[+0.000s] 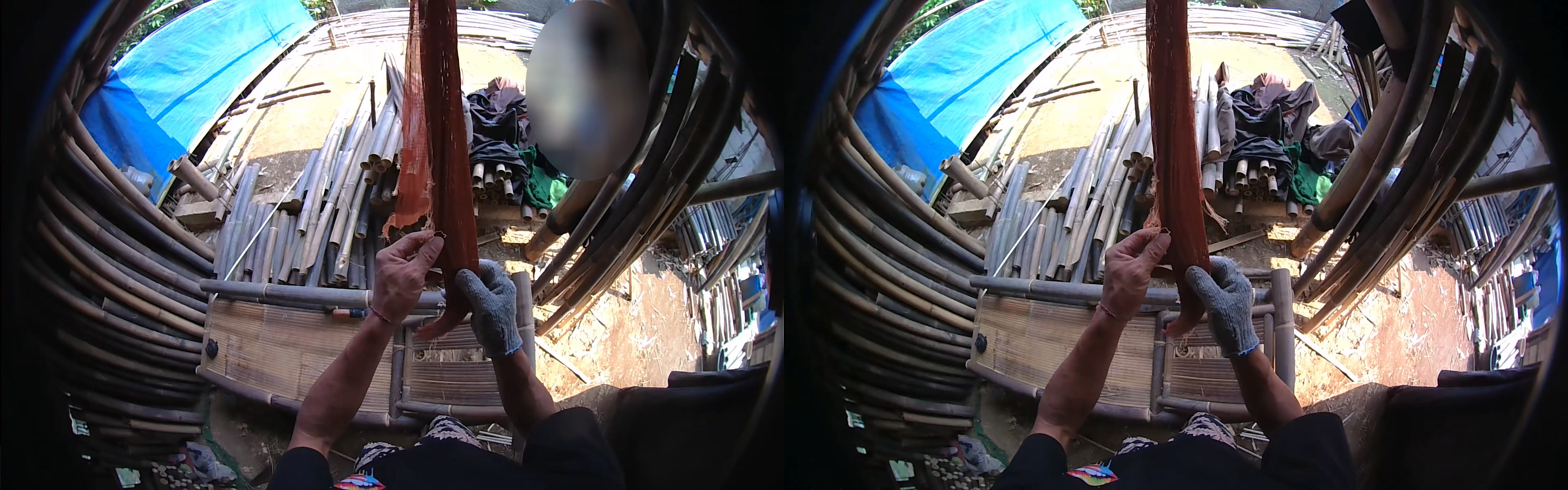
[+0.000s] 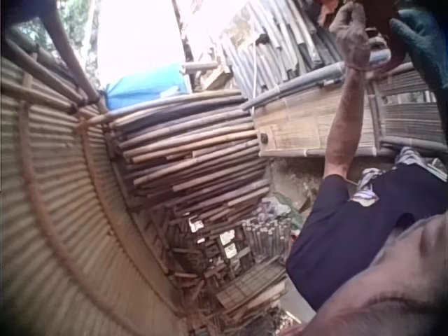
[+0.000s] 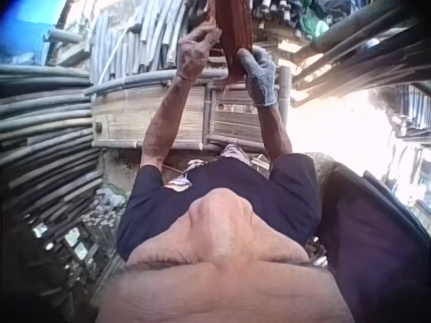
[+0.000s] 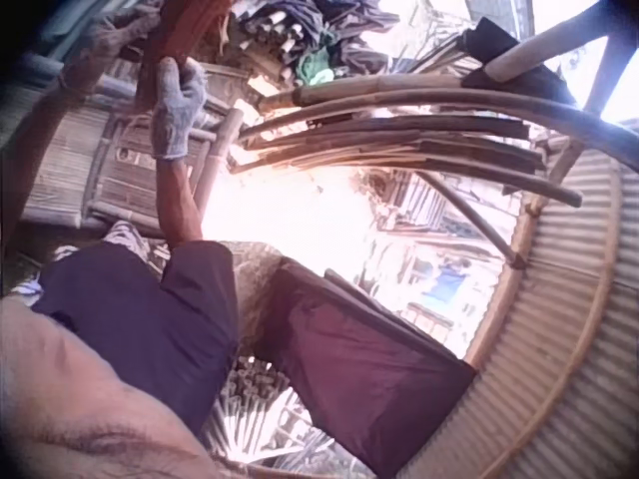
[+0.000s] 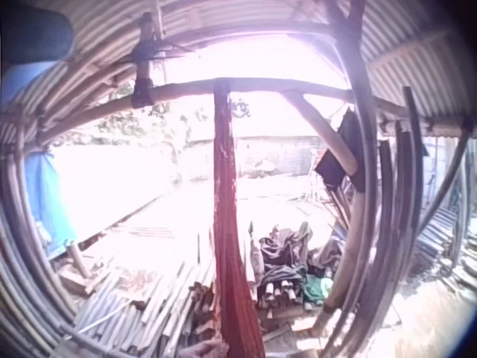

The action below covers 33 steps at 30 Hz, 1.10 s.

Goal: The person ties bamboo slats to a wooden frame using a cord, handles a piece of red netting, and then trims the excess cord with a knife.

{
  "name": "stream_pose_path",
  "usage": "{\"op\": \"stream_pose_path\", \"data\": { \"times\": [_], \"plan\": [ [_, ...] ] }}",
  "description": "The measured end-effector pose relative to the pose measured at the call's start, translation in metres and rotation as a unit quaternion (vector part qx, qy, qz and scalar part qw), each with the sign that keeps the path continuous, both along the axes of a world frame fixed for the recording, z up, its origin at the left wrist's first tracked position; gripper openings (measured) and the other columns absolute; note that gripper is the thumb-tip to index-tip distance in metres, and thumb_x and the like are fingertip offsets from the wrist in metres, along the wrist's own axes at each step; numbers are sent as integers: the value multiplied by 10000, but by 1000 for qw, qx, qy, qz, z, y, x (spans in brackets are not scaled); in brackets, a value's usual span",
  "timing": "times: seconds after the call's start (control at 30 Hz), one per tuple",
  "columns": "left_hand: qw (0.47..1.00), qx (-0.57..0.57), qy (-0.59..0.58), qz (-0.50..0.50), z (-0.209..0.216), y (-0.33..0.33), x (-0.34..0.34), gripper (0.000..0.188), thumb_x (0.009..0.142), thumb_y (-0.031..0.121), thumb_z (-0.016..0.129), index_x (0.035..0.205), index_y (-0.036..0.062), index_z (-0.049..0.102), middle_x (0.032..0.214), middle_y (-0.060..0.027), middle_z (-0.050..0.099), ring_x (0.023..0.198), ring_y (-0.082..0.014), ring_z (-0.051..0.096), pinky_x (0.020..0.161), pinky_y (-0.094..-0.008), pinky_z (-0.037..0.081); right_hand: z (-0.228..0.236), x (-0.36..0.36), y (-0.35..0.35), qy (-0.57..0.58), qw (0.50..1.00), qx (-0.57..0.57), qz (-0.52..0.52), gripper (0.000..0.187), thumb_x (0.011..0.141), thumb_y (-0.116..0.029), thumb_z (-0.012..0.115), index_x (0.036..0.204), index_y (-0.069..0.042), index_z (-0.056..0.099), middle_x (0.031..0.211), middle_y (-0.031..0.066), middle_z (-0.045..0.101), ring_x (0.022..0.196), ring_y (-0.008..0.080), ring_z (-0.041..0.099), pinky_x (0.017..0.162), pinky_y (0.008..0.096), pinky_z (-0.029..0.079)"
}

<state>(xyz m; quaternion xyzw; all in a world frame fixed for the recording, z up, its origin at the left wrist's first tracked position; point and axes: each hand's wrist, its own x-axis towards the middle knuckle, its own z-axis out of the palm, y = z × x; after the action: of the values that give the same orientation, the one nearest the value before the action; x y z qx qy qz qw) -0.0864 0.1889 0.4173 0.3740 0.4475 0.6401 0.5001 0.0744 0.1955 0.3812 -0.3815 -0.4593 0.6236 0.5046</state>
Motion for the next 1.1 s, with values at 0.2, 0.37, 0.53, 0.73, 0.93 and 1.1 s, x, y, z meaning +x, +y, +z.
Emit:
{"op": "stream_pose_path", "data": {
  "times": [0.2, 0.37, 0.53, 0.73, 0.93, 1.1],
  "plan": [
    [995, -5, 89, 31, 18, -11, -26, 264, 937, 213, 701, 1025, -36, 690, 870, -64, 716, 758, -95, 668, 674, -233, 565, 14, 17, 7, 0, 998, 46, 31, 287, 985, -233, 578, 1142, 7, 582, 982, 69, 631, 867, 123, 618, 778, 260, 515],
    [994, 3, 109, 29, 21, -26, -35, 261, 911, 170, 729, 1089, -11, 671, 883, -54, 705, 710, -101, 661, 665, -251, 578, 17, 21, 4, -45, 998, 38, -9, 204, 991, -152, 554, 1121, -12, 626, 974, 38, 640, 812, 103, 593, 726, 254, 497],
    [996, 37, 83, 9, 33, -36, -29, 159, 938, 131, 676, 1029, 21, 605, 924, -64, 685, 751, -109, 669, 670, -264, 590, -5, 38, 9, -147, 969, 185, -69, 207, 998, -137, 536, 1138, -16, 628, 991, 36, 647, 868, 91, 586, 790, 250, 488],
    [992, 50, -11, -115, 38, -55, -22, 387, 955, 144, 654, 1228, -4, 424, 914, -82, 654, 769, -103, 663, 653, -260, 591, 17, 31, -32, 35, 995, 77, 53, 417, 987, -249, 567, 1305, 19, 531, 1199, 100, 610, 1074, 148, 570, 936, 301, 462],
    [986, 28, 38, -161, 33, -98, -10, 274, 958, 191, 673, 1125, -26, 672, 931, -42, 700, 820, -82, 644, 688, -243, 544, 35, 21, -70, -15, 978, 105, 182, 847, 822, -436, 748, 1443, 13, 387, 1301, 117, 564, 1206, 203, 529, 1028, 340, 432],
    [995, 86, 46, -37, 31, -120, -2, 272, 984, 196, 633, 1149, -17, 671, 850, -54, 700, 730, -88, 649, 637, -240, 549, 51, 11, -79, -33, 983, 56, 173, 844, 793, -389, 745, 1446, 8, 388, 1274, 102, 580, 1154, 187, 563, 981, 322, 464]
  ]
}}
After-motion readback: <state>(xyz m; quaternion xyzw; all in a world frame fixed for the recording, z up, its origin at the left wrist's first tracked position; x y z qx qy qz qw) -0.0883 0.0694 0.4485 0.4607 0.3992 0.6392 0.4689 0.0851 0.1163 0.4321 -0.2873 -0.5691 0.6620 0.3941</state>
